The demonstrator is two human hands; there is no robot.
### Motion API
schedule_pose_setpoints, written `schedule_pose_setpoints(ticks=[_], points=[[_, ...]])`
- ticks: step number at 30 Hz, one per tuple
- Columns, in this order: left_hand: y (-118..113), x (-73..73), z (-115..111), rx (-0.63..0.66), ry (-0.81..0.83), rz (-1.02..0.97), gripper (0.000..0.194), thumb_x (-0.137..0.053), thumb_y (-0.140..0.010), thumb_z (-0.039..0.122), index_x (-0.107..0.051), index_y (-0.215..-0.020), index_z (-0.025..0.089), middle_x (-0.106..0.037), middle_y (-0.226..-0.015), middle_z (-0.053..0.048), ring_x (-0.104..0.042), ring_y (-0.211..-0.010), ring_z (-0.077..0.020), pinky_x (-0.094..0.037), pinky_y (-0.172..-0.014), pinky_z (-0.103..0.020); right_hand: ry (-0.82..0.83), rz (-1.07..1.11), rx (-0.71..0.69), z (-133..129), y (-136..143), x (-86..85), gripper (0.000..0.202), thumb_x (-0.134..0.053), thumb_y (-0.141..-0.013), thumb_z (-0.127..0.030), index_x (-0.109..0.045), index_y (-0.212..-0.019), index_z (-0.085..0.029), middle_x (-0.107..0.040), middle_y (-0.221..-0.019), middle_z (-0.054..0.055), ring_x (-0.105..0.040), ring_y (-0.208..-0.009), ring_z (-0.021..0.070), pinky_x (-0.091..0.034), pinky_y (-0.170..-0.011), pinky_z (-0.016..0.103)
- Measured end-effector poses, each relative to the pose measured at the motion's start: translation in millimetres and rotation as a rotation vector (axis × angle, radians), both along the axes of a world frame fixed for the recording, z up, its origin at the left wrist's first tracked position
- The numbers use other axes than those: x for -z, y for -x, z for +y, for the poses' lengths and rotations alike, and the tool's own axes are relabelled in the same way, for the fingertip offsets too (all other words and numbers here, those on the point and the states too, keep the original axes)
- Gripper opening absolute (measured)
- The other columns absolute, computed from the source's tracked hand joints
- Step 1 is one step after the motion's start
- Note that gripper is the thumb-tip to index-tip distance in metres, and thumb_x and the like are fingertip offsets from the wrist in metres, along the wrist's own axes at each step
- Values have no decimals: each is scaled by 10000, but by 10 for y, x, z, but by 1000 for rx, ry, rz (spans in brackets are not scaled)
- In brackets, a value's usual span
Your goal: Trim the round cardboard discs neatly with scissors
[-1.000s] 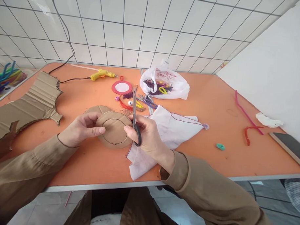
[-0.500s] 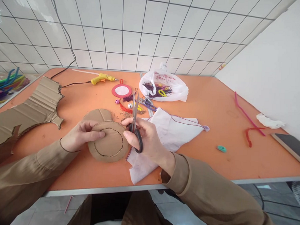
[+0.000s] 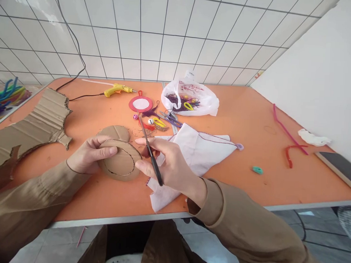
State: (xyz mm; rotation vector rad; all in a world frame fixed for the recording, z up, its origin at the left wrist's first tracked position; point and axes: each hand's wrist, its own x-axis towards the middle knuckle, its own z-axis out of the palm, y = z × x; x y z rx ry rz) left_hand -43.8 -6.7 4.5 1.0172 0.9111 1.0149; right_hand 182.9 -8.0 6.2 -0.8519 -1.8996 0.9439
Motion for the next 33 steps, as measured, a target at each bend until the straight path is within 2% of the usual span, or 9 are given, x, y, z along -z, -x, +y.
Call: schedule_pose_setpoints(ticks=[2, 5, 7, 11, 14, 18, 21, 28, 33], points=[[15, -11, -1, 22, -30, -11, 150, -862, -667, 314, -828, -777, 218, -783, -732, -33, -682, -633, -177, -544, -650, -298, -153, -76, -12, -11, -41, -58, 439, -732, -786, -291, -656, -1212, -217, -668, -929, 60, -638, -830, 221, -536, -765, 403], [37, -18, -5, 48, -63, -26, 223, -864, -669, 317, -833, -868, 223, -814, -852, -59, -734, -757, -224, -576, -747, -342, -356, -225, 42, -17, -67, -102, 597, -784, -734, -255, -628, -1310, -247, -625, -921, 62, -595, -883, 257, -522, -822, 463], [46, -22, -15, 47, -72, -27, 243, -858, -677, 320, -832, -899, 226, -818, -896, -70, -749, -817, -257, -585, -795, -382, -417, -300, 45, -15, -66, -100, 626, -783, -733, -235, -619, -1337, -247, -601, -904, 61, -579, -888, 263, -518, -830, 477], [60, -30, -20, 60, -120, -2, 248, -844, -697, 325, -831, -925, 229, -813, -977, -94, -739, -978, -329, -574, -893, -461, -403, -356, 34, -6, -67, -82, 605, -765, -761, -225, -620, -1348, -208, -584, -898, 68, -579, -866, 252, -521, -805, 453], [84, -45, 2, 104, -187, 30, 241, -819, -734, 327, -830, -948, 217, -805, -1013, -113, -721, -1046, -350, -566, -927, -469, -367, -381, 29, -10, -80, -85, 589, -776, -759, -237, -636, -1329, -192, -576, -855, 49, -573, -817, 229, -515, -790, 428], [117, -79, 36, 199, -300, 5, 207, -794, -776, 245, -824, -980, 233, -807, -1014, -81, -751, -986, -285, -590, -895, -372, -371, -425, 6, -19, -89, -89, 567, -777, -750, -261, -657, -1299, -188, -552, -792, 16, -553, -759, 202, -491, -756, 403], [120, -100, 45, 265, -362, -27, 225, -778, -791, 185, -816, -1010, 214, -800, -1044, -80, -747, -1012, -265, -585, -911, -329, -398, -429, -6, -15, -86, -84, 542, -771, -762, -295, -671, -1277, -156, -550, -775, 17, -536, -726, 191, -472, -707, 377], [109, -124, 37, 313, -374, -72, 244, -749, -821, 124, -809, -1027, 240, -798, -1047, -27, -750, -1006, -199, -576, -914, -238, -422, -409, -46, -2, -93, -85, 488, -767, -792, -347, -702, -1218, -118, -554, -687, 1, -496, -621, 160, -416, -606, 323], [124, -119, 43, 288, -385, -51, 243, -769, -810, 124, -813, -1006, 260, -799, -1023, -10, -758, -967, -163, -565, -876, -167, -416, -435, -50, -13, -97, -107, 429, -756, -815, -366, -722, -1178, -139, -533, -648, -9, -483, -591, 151, -392, -576, 311]])
